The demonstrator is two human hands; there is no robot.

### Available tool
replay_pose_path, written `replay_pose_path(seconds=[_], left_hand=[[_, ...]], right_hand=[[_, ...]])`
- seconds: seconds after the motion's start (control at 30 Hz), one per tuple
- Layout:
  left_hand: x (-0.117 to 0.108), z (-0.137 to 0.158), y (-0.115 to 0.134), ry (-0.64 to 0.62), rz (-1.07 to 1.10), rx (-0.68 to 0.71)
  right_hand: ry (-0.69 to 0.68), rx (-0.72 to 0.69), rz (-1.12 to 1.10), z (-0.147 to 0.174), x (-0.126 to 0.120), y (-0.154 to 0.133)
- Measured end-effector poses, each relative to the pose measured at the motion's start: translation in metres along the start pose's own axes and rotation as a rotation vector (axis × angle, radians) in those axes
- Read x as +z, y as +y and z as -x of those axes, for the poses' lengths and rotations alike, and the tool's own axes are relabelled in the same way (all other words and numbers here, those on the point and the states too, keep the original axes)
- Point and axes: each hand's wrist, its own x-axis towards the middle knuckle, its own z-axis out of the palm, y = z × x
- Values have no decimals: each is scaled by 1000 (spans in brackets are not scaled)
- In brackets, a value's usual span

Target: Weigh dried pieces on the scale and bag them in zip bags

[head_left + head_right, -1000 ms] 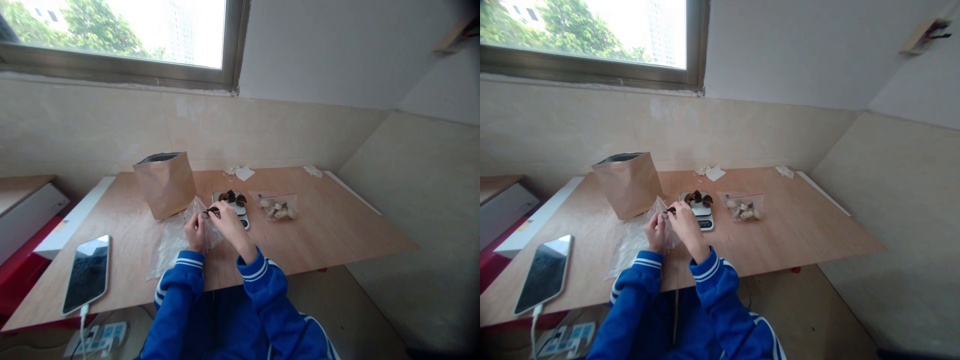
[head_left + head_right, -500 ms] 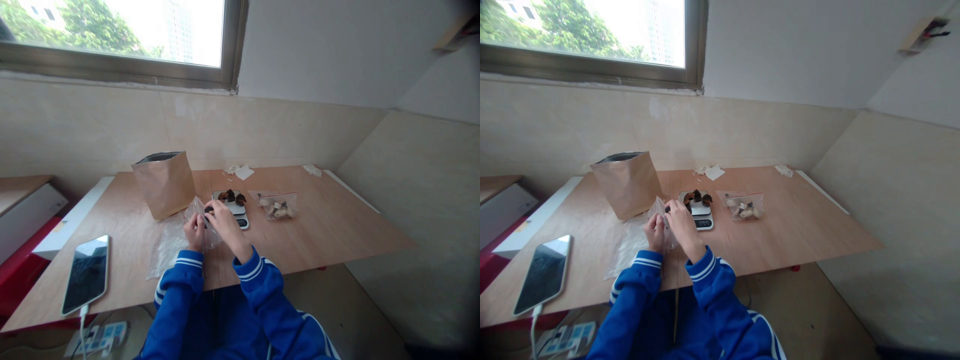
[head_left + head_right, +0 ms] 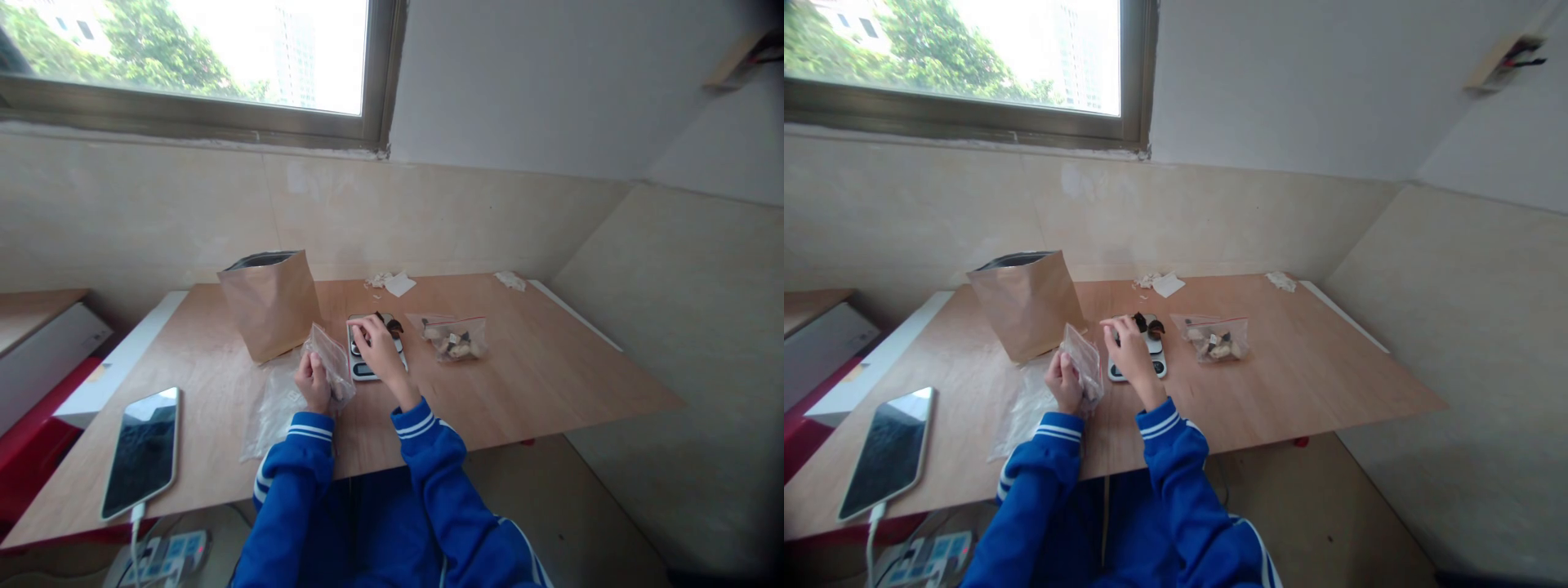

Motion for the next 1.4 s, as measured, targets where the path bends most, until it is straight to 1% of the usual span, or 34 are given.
replay_pose_path(seconds=[0.03, 0.07, 0.13, 0.2, 0.33, 0.43, 0.57, 0.63, 0.7, 0.8, 0.87, 0.9, 0.93, 0.97, 1.0, 1.07, 1.1, 1.13, 1.2, 1.27, 1.3, 1.4], left_hand=[[0, 0, 0, 3, 1, 0], [0, -1, 1, 3, -2, -1], [0, -2, 1, 9, -11, 1], [0, -3, 1, 13, -13, 2], [0, -3, 0, 6, -16, -1], [0, -2, -1, 5, -28, 2], [1, -2, -3, -2, -26, 1], [1, -2, -3, -8, -25, 4], [1, -3, -2, -8, -29, 3], [1, -3, 0, -7, -31, -13], [1, -3, 0, -6, -29, -22], [2, -2, 0, -5, -26, -25], [2, -2, 0, -6, -22, -28], [2, -1, 0, -5, -16, -31], [2, -1, -1, -6, -8, -36], [2, 0, -2, -4, 2, -49], [2, 0, -3, -2, 3, -53], [2, 0, -3, -2, 1, -54], [2, 1, -4, -12, -7, -38], [2, 1, -3, -29, -16, -14], [2, 1, -3, -35, -19, -6], [2, 1, -3, -29, -20, -11]], right_hand=[[25, -1, 46, -3, 4, 11], [6, -10, 104, -6, 9, 23], [-72, -22, 221, -9, 21, 42], [-144, -16, 323, -9, 32, 55], [-220, 23, 467, -6, 48, 62], [-202, 36, 517, -5, 52, 61], [-169, -7, 493, -5, 51, 65], [-153, -27, 426, -5, 48, 67], [-115, -33, 294, -6, 45, 66], [16, 4, -40, -8, 37, 54], [119, 72, -302, -11, 29, 38], [139, 117, -424, -12, 24, 29], [117, 165, -532, -13, 18, 19], [46, 215, -620, -14, 12, 9], [-64, 261, -685, -14, 7, 0], [-267, 336, -731, -14, -2, -16], [-318, 362, -722, -14, -6, -22], [-326, 382, -704, -13, -10, -28], [-268, 402, -680, -12, -16, -38], [-213, 418, -707, -11, -22, -45], [-206, 429, -734, -11, -24, -48], [-277, 480, -805, -10, -29, -53]])
